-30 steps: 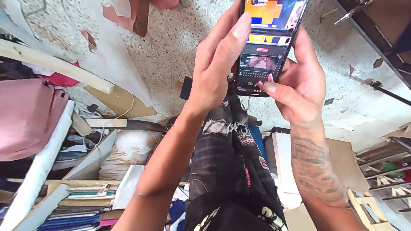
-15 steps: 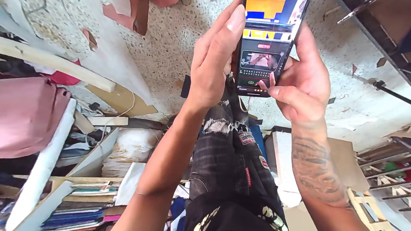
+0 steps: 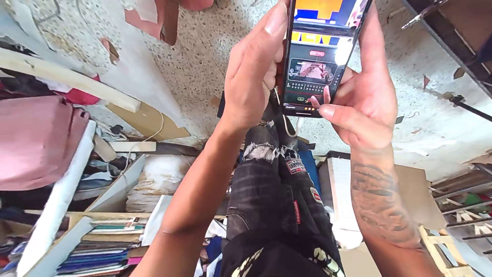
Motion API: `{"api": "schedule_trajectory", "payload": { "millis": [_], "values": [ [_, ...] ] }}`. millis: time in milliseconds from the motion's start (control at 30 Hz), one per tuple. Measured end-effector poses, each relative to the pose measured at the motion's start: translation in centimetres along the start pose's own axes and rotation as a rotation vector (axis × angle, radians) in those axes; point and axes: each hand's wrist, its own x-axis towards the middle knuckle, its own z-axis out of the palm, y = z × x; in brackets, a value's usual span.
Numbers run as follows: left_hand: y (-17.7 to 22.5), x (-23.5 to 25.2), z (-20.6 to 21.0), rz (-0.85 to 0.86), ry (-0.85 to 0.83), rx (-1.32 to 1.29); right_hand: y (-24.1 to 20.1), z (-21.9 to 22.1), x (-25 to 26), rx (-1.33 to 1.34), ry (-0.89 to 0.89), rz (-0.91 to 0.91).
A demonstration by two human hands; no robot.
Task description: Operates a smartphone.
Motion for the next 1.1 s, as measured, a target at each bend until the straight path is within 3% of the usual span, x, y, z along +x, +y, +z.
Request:
{"api": "schedule_trajectory", "payload": {
  "millis": [533, 733, 1100],
  "values": [
    [0.51, 0.40, 0.28, -0.040, -0.094, -0.063, -0.51, -0.16, 0.28, -0.034, 0.013, -0.033],
    [0.41, 0.40, 0.46, -0.035, -0.090, -0.059, -0.81, 0.20, 0.30, -0.097, 0.082, -0.004],
    [-0.14, 0.24, 0.25, -0.012, -0.042, -0.128, -0.15, -0.52, -0.09, 0.006, 0.017, -0.018]
  ]
}}
